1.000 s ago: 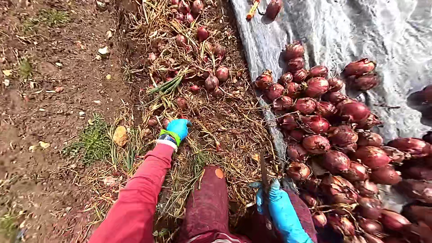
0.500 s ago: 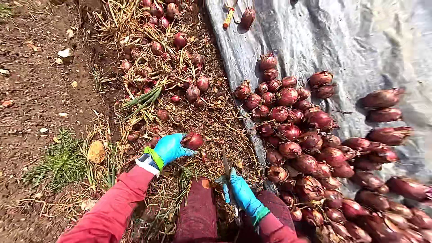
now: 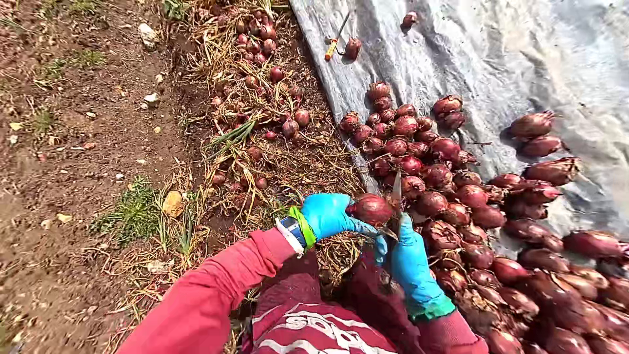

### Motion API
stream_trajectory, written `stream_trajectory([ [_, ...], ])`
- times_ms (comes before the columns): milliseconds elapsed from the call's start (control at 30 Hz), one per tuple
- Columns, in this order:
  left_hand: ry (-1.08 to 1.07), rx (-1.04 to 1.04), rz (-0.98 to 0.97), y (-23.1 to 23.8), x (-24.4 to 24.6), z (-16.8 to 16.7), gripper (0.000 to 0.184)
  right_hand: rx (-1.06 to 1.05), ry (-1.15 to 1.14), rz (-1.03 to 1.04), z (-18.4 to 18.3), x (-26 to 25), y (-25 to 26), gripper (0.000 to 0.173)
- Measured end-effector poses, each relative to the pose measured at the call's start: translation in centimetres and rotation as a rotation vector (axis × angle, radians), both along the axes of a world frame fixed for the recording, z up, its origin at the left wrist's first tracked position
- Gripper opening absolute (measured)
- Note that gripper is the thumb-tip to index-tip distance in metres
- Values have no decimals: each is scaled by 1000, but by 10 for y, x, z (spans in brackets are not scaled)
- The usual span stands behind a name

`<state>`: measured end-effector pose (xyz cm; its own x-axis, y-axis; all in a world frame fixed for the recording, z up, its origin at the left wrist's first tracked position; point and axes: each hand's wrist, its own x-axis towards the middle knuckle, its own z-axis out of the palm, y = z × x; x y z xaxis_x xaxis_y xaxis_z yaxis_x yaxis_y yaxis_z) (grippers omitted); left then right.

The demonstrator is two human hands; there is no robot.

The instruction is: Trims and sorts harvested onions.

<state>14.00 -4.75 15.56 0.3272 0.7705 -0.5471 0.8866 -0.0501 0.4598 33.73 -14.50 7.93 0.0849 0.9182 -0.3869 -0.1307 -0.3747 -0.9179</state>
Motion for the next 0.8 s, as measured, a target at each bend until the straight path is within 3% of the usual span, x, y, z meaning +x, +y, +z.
stream_trajectory([
  [67,-40,22,115,-2,13,-5,71,50,-15,-51,7,26,-21,71],
  [133,-125,67,106,-13,26,-3,60,-43,-147,50,6,45,-41,79],
  [233,-87,32,-385,-49,64,26,38,-59,-233,327,7,59,-58,94],
  [300,-95,-8,-553,-61,83,32,30,-4,-270,256,9,64,-70,91],
  [400,-40,16,-281,-22,56,15,31,18,-107,-173,5,68,-78,79],
  [467,45,11,59,12,-14,-15,40,17,14,-335,-11,76,-73,66],
  [567,236,61,526,42,-162,-85,41,-104,-67,-226,-30,56,-59,78],
  [667,328,-9,715,45,-270,-168,37,-267,-134,6,-41,14,-39,83],
  [733,322,-70,771,36,-291,-224,67,-287,-111,115,-50,-11,-20,82],
  [800,335,-85,857,21,-279,-264,98,-312,-94,174,-55,-31,-1,80],
])
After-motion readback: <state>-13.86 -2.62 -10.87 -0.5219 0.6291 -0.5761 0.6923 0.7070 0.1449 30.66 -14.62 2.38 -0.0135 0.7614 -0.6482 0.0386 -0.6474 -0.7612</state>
